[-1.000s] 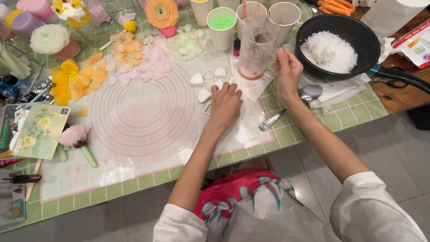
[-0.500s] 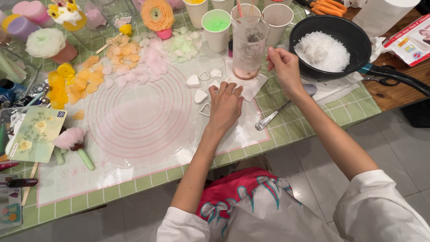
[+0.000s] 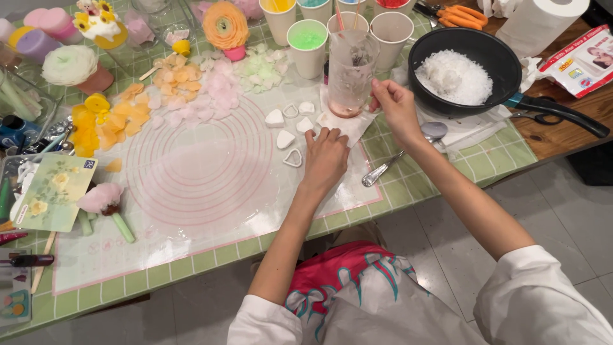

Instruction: Assembling a decorative flower candle using wax petals and a wick.

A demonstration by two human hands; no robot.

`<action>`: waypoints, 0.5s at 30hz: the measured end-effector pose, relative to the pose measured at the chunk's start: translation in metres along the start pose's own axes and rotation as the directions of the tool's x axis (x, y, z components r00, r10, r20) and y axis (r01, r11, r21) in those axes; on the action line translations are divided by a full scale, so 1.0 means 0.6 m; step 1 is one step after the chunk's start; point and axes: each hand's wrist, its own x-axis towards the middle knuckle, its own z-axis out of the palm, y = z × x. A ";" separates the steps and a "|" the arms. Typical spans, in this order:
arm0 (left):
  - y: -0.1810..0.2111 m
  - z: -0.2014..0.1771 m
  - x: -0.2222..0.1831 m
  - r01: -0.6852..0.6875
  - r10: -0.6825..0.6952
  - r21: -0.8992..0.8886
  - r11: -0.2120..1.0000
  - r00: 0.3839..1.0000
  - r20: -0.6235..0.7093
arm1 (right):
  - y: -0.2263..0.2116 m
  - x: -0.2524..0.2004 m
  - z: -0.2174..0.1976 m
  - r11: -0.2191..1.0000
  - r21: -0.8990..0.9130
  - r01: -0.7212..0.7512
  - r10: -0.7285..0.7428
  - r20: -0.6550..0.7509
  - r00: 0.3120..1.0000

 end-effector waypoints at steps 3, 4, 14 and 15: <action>-0.001 -0.008 0.005 0.019 -0.019 -0.048 0.999 1.000 0.001 | -0.017 -0.002 -0.011 0.997 -0.075 0.030 -0.027 0.040 0.999; -0.003 -0.014 0.009 0.023 -0.025 -0.083 0.996 0.999 -0.024 | -0.036 -0.006 -0.013 0.955 -0.273 0.113 -0.100 0.059 0.993; 0.030 -0.137 0.077 0.020 -0.095 -0.328 0.945 0.972 -0.213 | -0.230 0.017 -0.061 0.421 -0.867 0.265 -0.188 0.202 0.961; 0.032 -0.148 0.087 0.012 -0.085 -0.330 0.944 0.974 -0.210 | -0.239 0.034 -0.084 0.420 -0.871 0.256 -0.190 0.192 0.963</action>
